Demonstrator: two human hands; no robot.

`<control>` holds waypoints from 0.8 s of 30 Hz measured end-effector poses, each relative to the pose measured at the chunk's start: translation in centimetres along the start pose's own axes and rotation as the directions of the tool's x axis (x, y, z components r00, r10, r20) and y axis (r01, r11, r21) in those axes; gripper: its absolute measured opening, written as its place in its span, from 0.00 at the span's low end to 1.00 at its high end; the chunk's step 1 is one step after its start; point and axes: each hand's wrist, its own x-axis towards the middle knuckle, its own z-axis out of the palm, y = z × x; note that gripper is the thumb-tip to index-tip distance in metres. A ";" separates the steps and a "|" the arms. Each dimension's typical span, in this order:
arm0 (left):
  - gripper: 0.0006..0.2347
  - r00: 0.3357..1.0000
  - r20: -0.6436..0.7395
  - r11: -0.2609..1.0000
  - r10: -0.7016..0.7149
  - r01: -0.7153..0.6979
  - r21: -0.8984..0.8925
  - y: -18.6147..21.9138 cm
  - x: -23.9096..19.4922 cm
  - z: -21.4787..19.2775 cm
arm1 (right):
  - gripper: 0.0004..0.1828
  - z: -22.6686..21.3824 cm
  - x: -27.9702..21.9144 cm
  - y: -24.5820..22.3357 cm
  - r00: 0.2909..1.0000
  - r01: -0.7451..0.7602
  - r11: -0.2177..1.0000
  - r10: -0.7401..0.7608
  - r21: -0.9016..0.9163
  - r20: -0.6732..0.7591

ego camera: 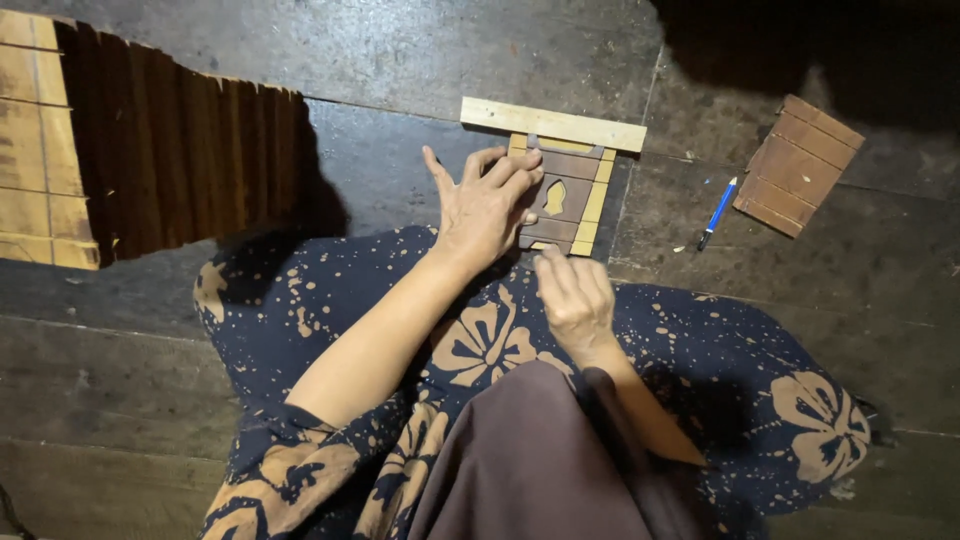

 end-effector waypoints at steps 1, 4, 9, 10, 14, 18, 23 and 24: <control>0.15 1.000 -0.003 1.000 0.006 -0.006 0.003 0.0 0.0 0.0 | 0.09 0.3 -0.6 0.2 1.000 0.005 0.999 -0.005 -0.045 -0.003; 0.14 1.000 0.003 1.000 0.002 -0.002 -0.003 0.1 0.0 -0.1 | 0.07 0.3 -2.4 -0.1 0.996 -0.076 0.995 0.079 -0.058 0.046; 0.14 1.000 0.013 1.000 -0.001 0.001 -0.019 0.1 -0.1 0.1 | 0.09 -2.0 -3.4 0.5 0.914 -0.377 0.920 0.352 0.103 0.201; 0.14 1.000 0.009 1.000 0.002 -0.002 -0.015 0.0 0.0 0.2 | 0.08 -2.1 -2.7 0.9 0.863 -0.505 0.835 0.480 0.219 0.157; 0.15 1.000 -0.007 1.000 -0.007 0.007 -0.015 0.1 0.0 0.3 | 0.01 -2.0 0.9 3.0 0.671 -0.704 0.607 0.739 0.368 0.064; 0.14 1.000 -0.024 1.000 0.006 -0.006 0.022 0.1 0.0 0.3 | 0.07 3.0 1.2 7.1 0.545 -0.697 0.477 0.837 0.536 -0.037; 0.16 1.000 -0.025 1.000 0.010 -0.010 -0.003 0.2 -0.2 0.1 | 0.07 6.9 0.4 9.1 0.430 -0.653 0.336 0.902 0.679 -0.032; 0.16 1.000 -0.019 1.000 0.011 -0.011 -0.006 0.2 -0.4 0.1 | 0.07 7.0 0.5 8.7 0.426 -0.657 0.333 0.904 0.676 -0.030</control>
